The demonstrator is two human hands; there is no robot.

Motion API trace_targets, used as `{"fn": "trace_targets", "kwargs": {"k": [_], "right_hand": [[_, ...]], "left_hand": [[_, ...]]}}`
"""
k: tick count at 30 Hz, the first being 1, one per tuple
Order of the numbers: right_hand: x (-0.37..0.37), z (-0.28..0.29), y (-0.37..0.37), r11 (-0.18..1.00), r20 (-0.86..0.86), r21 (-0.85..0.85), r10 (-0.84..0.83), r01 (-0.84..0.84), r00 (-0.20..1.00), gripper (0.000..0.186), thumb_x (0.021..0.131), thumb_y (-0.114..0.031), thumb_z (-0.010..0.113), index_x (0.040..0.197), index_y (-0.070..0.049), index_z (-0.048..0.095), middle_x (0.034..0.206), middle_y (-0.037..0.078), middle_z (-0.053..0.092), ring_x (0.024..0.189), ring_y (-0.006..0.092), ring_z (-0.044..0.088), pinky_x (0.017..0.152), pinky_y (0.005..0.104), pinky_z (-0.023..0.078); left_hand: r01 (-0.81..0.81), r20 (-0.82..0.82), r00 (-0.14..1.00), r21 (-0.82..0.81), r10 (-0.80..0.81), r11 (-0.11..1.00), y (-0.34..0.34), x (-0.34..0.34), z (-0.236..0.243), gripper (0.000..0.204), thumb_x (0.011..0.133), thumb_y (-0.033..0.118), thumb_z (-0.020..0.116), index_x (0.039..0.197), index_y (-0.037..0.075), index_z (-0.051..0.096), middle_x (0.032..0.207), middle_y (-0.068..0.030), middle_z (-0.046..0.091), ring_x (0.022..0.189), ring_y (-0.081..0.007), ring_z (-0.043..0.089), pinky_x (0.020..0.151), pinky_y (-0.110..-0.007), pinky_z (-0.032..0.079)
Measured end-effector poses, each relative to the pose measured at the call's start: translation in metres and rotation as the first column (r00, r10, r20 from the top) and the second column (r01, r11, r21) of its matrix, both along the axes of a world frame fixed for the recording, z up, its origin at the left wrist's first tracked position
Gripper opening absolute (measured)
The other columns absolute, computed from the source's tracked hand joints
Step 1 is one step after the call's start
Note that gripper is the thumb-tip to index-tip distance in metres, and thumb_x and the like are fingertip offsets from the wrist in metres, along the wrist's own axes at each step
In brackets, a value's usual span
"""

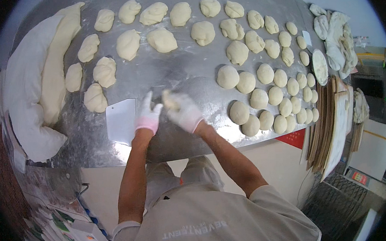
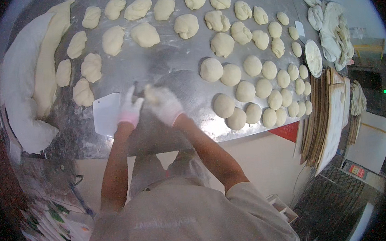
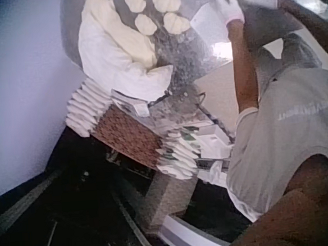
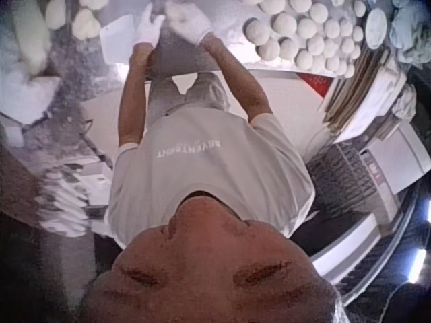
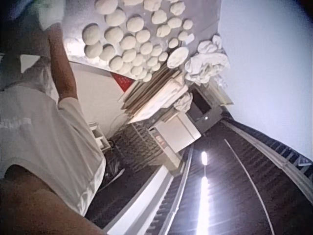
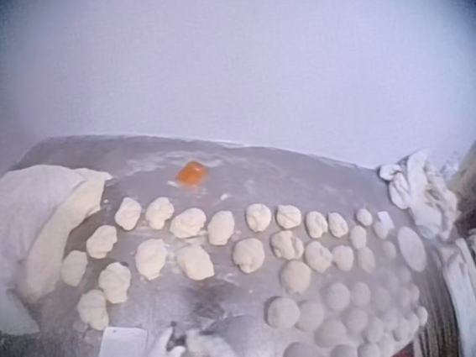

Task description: The person shapes dough into round balls by hand on a stainless steel table, occasionally using a scraper to move and separate the pieces.

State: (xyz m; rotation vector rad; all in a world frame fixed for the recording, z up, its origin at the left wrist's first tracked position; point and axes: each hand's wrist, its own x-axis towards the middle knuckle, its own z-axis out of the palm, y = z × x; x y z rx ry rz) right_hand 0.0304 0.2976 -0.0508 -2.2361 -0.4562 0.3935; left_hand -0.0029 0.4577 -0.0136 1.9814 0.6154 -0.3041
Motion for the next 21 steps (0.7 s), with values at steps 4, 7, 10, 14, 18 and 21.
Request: {"fn": "trace_targets", "kwargs": {"k": [4,7,10,14,18,21], "right_hand": [[-0.052,-0.004,-0.021,0.967,-0.106,0.202,0.178,-0.155,0.978,0.056,0.08,-0.022,0.069,0.13,-0.003,0.05,0.129,0.023,0.054,0.122,0.039,0.05,0.104,0.0442,0.041],[-0.073,-0.019,-0.042,0.987,0.016,0.017,0.163,-0.163,0.987,0.063,0.076,-0.019,0.072,0.13,0.0,0.048,0.13,0.024,0.053,0.125,0.0407,0.048,0.104,0.0457,0.04],[-0.057,-0.027,-0.02,0.994,0.177,-0.108,-0.015,0.035,0.984,0.061,0.076,-0.02,0.07,0.129,0.001,0.049,0.133,0.023,0.052,0.128,0.0408,0.045,0.105,0.0471,0.039],[-0.025,-0.05,-0.003,0.987,0.369,-0.157,0.04,0.02,0.929,0.054,0.076,-0.016,0.067,0.126,0.0,0.053,0.137,0.02,0.051,0.133,0.0399,0.041,0.109,0.0493,0.034],[-0.043,-0.032,0.005,0.975,0.119,0.075,0.202,-0.211,0.972,0.052,0.077,-0.012,0.067,0.126,-0.001,0.054,0.139,0.02,0.049,0.135,0.0384,0.04,0.112,0.0481,0.032],[-0.056,-0.034,-0.009,0.939,0.005,0.144,0.315,-0.313,0.949,0.06,0.074,-0.014,0.072,0.128,0.002,0.05,0.138,0.023,0.048,0.134,0.0404,0.04,0.112,0.0452,0.033]], "left_hand": [[0.313,0.091,0.946,0.011,-0.312,0.95,-0.006,-0.041,-0.043,0.067,0.087,0.027,0.063,0.146,0.006,0.038,0.135,-0.0228,0.052,0.126,-0.0368,0.049,0.107,-0.04,0.039],[0.464,-0.167,0.874,0.003,-0.457,0.886,-0.02,-0.049,-0.035,0.06,0.081,0.029,0.068,0.135,0.011,0.049,0.128,-0.0214,0.055,0.118,-0.0371,0.054,0.1,-0.042,0.043],[0.451,-0.006,0.886,0.251,-0.464,0.857,-0.026,-0.037,-0.025,0.05,0.073,0.02,0.072,0.121,0.014,0.058,0.115,-0.0188,0.059,0.105,-0.0352,0.058,0.09,-0.043,0.047],[0.388,0.395,0.671,0.534,-0.628,0.751,-0.016,-0.036,-0.029,0.043,0.071,0.013,0.073,0.113,0.011,0.062,0.109,-0.0181,0.061,0.102,-0.0333,0.06,0.088,-0.042,0.048],[0.293,0.194,0.93,0.127,-0.313,0.948,0.002,-0.05,-0.028,0.047,0.079,0.023,0.071,0.122,0.006,0.058,0.117,-0.0204,0.06,0.11,-0.0357,0.057,0.095,-0.042,0.046],[0.285,-0.02,0.958,0.013,-0.285,0.958,-0.003,-0.069,-0.014,0.052,0.083,0.03,0.069,0.128,0.008,0.056,0.119,-0.0212,0.06,0.111,-0.0387,0.057,0.095,-0.044,0.046]]}}
